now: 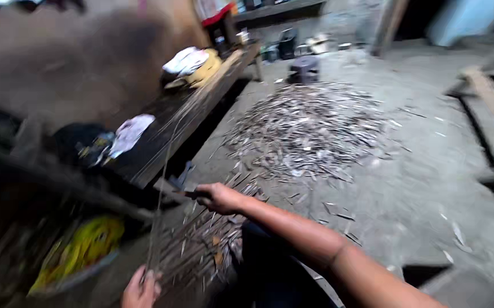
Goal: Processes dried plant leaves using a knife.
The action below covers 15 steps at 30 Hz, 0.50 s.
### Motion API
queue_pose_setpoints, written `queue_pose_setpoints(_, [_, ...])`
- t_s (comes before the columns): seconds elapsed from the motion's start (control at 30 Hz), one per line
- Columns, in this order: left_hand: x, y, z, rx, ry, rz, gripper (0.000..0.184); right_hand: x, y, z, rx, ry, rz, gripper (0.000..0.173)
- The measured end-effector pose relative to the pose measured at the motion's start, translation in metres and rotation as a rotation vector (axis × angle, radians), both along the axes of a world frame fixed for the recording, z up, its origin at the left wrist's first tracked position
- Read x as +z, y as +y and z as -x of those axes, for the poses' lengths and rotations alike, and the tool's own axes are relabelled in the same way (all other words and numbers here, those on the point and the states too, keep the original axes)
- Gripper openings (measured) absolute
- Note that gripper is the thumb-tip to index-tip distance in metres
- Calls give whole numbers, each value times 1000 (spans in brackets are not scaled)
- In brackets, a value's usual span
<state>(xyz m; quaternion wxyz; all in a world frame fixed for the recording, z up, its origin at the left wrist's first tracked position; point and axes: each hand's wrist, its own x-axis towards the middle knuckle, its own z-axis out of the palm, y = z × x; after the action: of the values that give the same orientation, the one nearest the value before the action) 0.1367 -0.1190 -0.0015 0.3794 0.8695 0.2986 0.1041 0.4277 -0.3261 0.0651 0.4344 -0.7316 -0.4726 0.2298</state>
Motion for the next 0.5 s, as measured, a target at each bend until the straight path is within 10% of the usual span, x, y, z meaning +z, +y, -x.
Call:
queue_pose_setpoints(0.23, [-3, 33, 5, 223, -257, 268, 22, -10, 114, 62, 520, 319, 0, 32])
queue_pose_setpoints(0.5, [-32, 64, 13, 212, -451, 408, 16, -50, 178, 84, 528, 538, 142, 25])
